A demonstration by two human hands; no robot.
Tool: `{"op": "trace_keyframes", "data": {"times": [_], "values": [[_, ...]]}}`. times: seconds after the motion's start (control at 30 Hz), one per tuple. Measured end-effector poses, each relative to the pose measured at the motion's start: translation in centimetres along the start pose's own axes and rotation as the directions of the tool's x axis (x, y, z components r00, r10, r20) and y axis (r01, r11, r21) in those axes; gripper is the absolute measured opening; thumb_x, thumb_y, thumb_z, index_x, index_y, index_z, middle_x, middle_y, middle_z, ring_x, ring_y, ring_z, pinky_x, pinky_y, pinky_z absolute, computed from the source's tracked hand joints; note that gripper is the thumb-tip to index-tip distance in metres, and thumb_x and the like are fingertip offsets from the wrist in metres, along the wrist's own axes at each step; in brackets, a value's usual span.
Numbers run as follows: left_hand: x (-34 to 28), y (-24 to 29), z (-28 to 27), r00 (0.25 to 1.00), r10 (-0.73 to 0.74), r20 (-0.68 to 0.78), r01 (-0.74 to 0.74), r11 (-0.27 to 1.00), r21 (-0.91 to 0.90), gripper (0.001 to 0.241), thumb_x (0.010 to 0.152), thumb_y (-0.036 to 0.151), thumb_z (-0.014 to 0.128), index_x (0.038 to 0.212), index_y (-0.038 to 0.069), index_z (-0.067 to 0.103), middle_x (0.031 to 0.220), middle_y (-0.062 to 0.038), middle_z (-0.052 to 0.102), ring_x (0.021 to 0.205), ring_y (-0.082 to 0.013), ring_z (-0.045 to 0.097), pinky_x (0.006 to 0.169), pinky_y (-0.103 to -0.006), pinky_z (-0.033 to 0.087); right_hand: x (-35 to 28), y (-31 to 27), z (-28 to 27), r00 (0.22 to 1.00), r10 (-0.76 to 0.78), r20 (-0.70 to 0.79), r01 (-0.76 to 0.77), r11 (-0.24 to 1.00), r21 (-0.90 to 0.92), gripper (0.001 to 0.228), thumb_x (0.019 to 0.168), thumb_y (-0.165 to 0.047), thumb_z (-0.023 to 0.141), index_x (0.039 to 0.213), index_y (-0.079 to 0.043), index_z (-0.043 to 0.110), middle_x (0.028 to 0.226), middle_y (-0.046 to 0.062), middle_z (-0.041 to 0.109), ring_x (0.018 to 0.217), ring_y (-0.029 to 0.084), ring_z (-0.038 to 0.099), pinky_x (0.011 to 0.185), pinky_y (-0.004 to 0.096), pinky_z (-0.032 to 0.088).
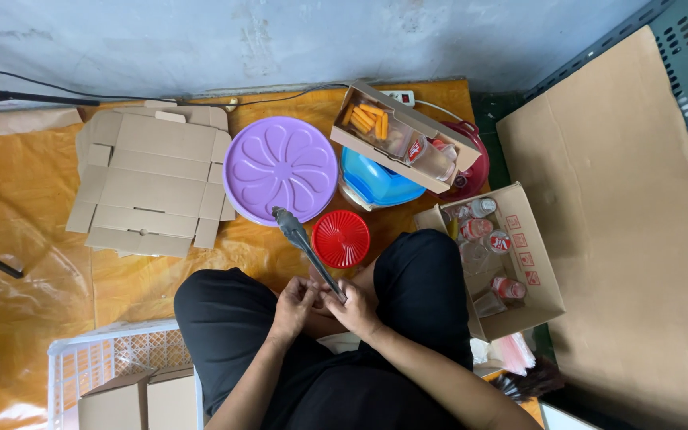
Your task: Assembling a cardboard snack box and filling it with various snack items using hands and tongs.
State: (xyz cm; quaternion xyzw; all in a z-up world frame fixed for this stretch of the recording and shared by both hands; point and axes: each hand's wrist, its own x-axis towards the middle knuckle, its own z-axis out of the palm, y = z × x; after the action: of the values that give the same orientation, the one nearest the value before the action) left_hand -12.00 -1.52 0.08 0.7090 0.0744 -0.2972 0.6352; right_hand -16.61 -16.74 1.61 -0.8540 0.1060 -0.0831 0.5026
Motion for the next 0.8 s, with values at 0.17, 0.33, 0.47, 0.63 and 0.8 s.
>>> {"op": "trace_keyframes", "data": {"times": [0.17, 0.33, 0.47, 0.63, 0.8], "values": [[0.4, -0.7, 0.4, 0.999, -0.027, 0.042, 0.022, 0.992, 0.122, 0.014, 0.096, 0.025, 0.068, 0.094, 0.011, 0.068, 0.076, -0.006, 0.077, 0.072, -0.0162, 0.076, 0.073, -0.0305, 0.059, -0.5, 2.8, 0.3, 0.997, 0.059, -0.043, -0.059, 0.998, -0.002, 0.016, 0.079, -0.026, 0.082, 0.075, -0.016, 0.069, 0.058, 0.006, 0.064, 0.056, 0.022, 0.068, 0.051, 0.031, 0.053], [0.9, -2.2, 0.4, 1.000, 0.009, -0.006, -0.007, 0.947, 0.320, 0.019, 0.090, 0.028, 0.071, 0.092, 0.011, 0.062, 0.075, -0.014, 0.072, 0.079, -0.0301, 0.075, 0.073, -0.0406, 0.059, -0.2, 3.7, 0.6, 0.989, 0.106, -0.107, -0.112, 0.992, -0.052, 0.010, 0.081, -0.028, 0.078, 0.084, -0.019, 0.073, 0.062, 0.008, 0.068, 0.060, 0.026, 0.071, 0.051, 0.035, 0.054], [0.6, -1.6, 0.7, 0.998, -0.011, -0.058, 0.032, 0.929, 0.369, 0.019, 0.090, 0.029, 0.068, 0.093, 0.013, 0.058, 0.077, -0.014, 0.071, 0.080, -0.0306, 0.074, 0.074, -0.0416, 0.059, -0.7, 4.5, 1.5, 0.996, 0.005, -0.094, -0.019, 0.989, -0.149, 0.013, 0.079, -0.022, 0.076, 0.090, -0.017, 0.071, 0.064, 0.011, 0.069, 0.064, 0.031, 0.073, 0.052, 0.038, 0.056], [0.4, -1.3, 0.6, 0.998, -0.017, -0.060, 0.039, 0.919, 0.392, 0.018, 0.090, 0.028, 0.067, 0.093, 0.013, 0.057, 0.079, -0.015, 0.071, 0.081, -0.0330, 0.075, 0.073, -0.0427, 0.060, -0.8, 4.9, 1.1, 0.991, -0.072, -0.111, 0.047, 0.976, -0.211, 0.024, 0.075, -0.030, 0.084, 0.091, -0.019, 0.071, 0.065, 0.005, 0.070, 0.064, 0.026, 0.074, 0.051, 0.032, 0.058], [0.3, 0.2, 1.1, 0.994, -0.017, 0.109, -0.019, 0.949, 0.314, 0.019, 0.091, 0.031, 0.064, 0.096, 0.013, 0.065, 0.083, -0.020, 0.072, 0.079, -0.0351, 0.072, 0.072, -0.0460, 0.057, 0.1, 3.9, -1.8, 0.961, 0.069, -0.270, -0.091, 0.993, -0.071, 0.015, 0.079, -0.019, 0.081, 0.089, -0.015, 0.071, 0.067, 0.011, 0.070, 0.064, 0.031, 0.072, 0.053, 0.037, 0.055]]}}
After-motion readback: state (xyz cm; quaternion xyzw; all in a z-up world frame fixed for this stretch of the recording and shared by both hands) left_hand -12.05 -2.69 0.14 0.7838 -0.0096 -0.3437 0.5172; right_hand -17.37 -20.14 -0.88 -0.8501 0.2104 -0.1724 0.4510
